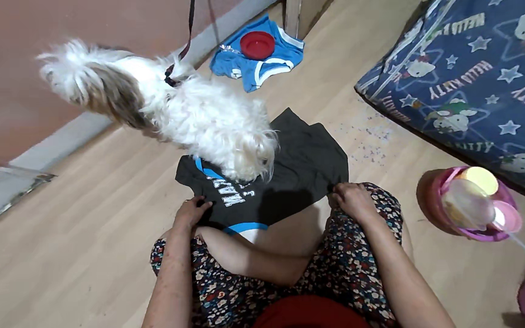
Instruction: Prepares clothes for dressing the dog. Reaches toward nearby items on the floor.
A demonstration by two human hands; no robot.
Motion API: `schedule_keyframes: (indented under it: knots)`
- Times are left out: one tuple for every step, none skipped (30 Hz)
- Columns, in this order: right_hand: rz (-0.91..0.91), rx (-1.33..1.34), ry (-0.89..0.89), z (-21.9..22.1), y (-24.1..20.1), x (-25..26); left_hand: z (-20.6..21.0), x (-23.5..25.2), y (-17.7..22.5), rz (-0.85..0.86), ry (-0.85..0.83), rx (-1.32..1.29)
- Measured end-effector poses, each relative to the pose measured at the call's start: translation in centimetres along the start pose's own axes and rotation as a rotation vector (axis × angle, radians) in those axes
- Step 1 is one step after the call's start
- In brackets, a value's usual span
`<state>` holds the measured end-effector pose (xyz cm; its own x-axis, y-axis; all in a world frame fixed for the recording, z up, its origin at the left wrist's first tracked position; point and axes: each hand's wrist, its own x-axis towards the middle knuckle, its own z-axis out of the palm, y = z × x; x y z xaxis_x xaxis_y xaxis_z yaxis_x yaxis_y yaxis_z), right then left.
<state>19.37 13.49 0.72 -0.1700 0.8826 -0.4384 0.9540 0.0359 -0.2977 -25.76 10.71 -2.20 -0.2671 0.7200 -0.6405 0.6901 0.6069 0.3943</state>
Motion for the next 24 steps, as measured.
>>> schedule_keyframes:
  knots:
    - [0.002,0.008,0.002,0.0,0.0,0.0,0.1,0.0,-0.1,0.004,0.007,0.005]
    - [0.000,0.017,0.008,-0.1,-0.1,-0.1,0.1,0.0,-0.1,0.008,0.009,0.008]
    - [-0.006,0.031,0.019,-0.1,0.0,-0.2,0.1,-0.3,0.0,0.013,0.006,0.012]
    - [-0.015,0.037,0.028,-0.1,0.0,-0.2,0.1,-0.4,0.1,0.021,0.006,0.018]
    - [-0.028,0.043,0.040,0.1,0.3,-0.2,0.1,-0.6,0.2,0.024,0.008,0.023]
    - [-0.049,0.051,0.056,0.4,0.6,-0.2,0.2,-0.6,0.2,0.026,0.016,0.025]
    - [-0.079,0.061,0.088,0.8,0.9,-0.2,0.3,-0.7,0.1,0.029,0.026,0.024]
    - [-0.114,0.073,0.133,1.1,1.2,-0.2,0.4,-0.8,0.1,0.036,0.032,0.027]
    - [-0.136,0.084,0.167,1.3,1.3,-0.3,0.5,-0.9,0.2,0.044,0.036,0.031]
    - [-0.147,0.090,0.186,1.4,1.4,-0.3,0.6,-1.0,0.2,0.055,0.041,0.035]
    - [-0.152,0.102,0.179,1.4,1.6,-0.2,0.6,-1.0,0.2,0.067,0.041,0.046]
    - [-0.155,0.116,0.160,1.4,1.8,0.0,0.7,-0.9,0.2,0.071,0.040,0.067]
    - [-0.155,0.120,0.141,1.3,1.8,0.0,0.7,-0.9,0.2,0.070,0.035,0.094]
    - [-0.160,0.116,0.137,1.3,1.8,0.0,0.7,-1.0,0.3,0.074,0.032,0.126]
    - [-0.172,0.112,0.150,1.4,1.9,0.0,0.7,-1.0,0.4,0.077,0.029,0.160]
    - [-0.179,0.110,0.151,1.3,1.9,0.0,0.6,-1.1,0.6,0.078,0.025,0.195]
    - [-0.184,0.111,0.152,1.3,1.9,0.0,0.7,-1.3,0.9,0.081,0.023,0.222]
    - [-0.181,0.117,0.137,1.1,1.9,0.0,0.7,-1.4,1.1,0.082,0.019,0.242]
    - [-0.176,0.128,0.117,0.9,1.9,-0.1,0.7,-1.5,1.2,0.085,0.015,0.256]
    - [-0.177,0.142,0.113,0.8,1.9,-0.1,0.7,-1.5,1.2,0.088,0.010,0.264]
    - [-0.180,0.158,0.112,0.8,2.0,-0.2,0.7,-1.4,1.1,0.092,0.006,0.271]
    - [-0.180,0.170,0.108,0.7,2.0,-0.2,0.8,-1.4,1.1,0.092,0.003,0.274]
    - [-0.181,0.180,0.106,0.7,2.1,-0.2,0.8,-1.4,1.0,0.091,0.002,0.276]
    - [-0.186,0.189,0.112,0.7,2.1,-0.1,0.8,-1.4,1.0,0.091,0.000,0.280]
